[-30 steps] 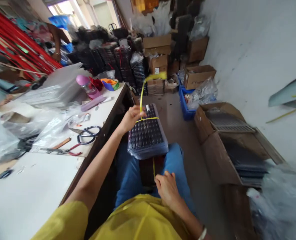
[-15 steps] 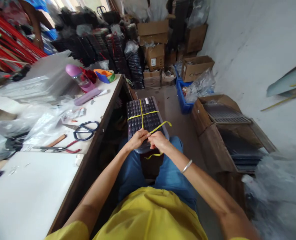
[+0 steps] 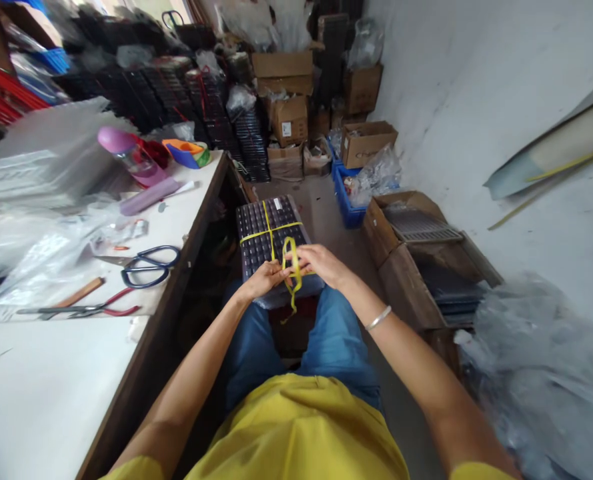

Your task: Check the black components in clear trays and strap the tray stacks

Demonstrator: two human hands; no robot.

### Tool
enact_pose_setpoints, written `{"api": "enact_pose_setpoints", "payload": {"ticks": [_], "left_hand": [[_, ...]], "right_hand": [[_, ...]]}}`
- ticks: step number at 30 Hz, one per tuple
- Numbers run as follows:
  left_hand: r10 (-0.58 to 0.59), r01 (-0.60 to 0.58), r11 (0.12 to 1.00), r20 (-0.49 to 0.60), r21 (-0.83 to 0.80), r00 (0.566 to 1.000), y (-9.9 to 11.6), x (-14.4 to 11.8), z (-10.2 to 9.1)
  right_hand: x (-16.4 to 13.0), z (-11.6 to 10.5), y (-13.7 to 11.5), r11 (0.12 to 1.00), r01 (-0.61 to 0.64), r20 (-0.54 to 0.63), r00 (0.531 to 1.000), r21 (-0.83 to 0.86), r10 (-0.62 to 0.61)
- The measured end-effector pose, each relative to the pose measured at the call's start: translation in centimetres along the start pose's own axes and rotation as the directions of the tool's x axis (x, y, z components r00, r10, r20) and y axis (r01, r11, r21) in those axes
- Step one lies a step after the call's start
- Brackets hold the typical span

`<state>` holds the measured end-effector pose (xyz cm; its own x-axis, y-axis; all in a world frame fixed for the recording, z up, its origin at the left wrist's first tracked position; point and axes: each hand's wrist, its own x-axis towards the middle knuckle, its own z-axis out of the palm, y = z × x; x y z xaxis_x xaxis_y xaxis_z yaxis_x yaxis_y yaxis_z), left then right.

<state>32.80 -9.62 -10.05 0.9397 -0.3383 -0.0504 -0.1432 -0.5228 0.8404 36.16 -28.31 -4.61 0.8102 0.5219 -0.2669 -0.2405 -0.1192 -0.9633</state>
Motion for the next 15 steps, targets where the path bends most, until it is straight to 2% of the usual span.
{"api": "enact_pose_setpoints", "payload": {"ticks": [3,6,8,10,12,15], "left_hand": [[-0.002,0.003,0.999,0.024,-0.045,1.0,0.3,0.1,-0.4],[-0.03,0.033,0.997,0.042,-0.076,0.999,0.8,0.6,-0.6],[-0.061,0.064,0.996,0.046,-0.066,0.997,1.2,1.3,-0.6],[-0.088,0.088,0.996,0.031,-0.021,0.996,1.4,1.9,-0.6],[-0.103,0.103,0.993,-0.01,0.052,0.995,1.6,2.2,-0.6],[-0.077,0.094,0.98,-0.099,0.173,0.992,2.0,1.9,-0.1]], "right_hand": [[-1.6,1.0,4.1,0.997,0.003,-0.152,0.988,-0.074,-0.014],[-2.2,3.4,7.7,0.993,-0.028,-0.16,0.987,-0.112,0.01],[-1.7,5.3,9.1,0.992,-0.027,-0.165,0.986,-0.124,0.006],[-1.1,6.7,9.5,0.989,0.0,-0.177,0.984,-0.148,-0.027],[-0.9,7.1,9.1,0.98,0.047,-0.18,0.98,-0.193,-0.083],[-2.0,5.7,7.8,0.954,0.15,-0.157,0.968,-0.261,-0.195]]}}
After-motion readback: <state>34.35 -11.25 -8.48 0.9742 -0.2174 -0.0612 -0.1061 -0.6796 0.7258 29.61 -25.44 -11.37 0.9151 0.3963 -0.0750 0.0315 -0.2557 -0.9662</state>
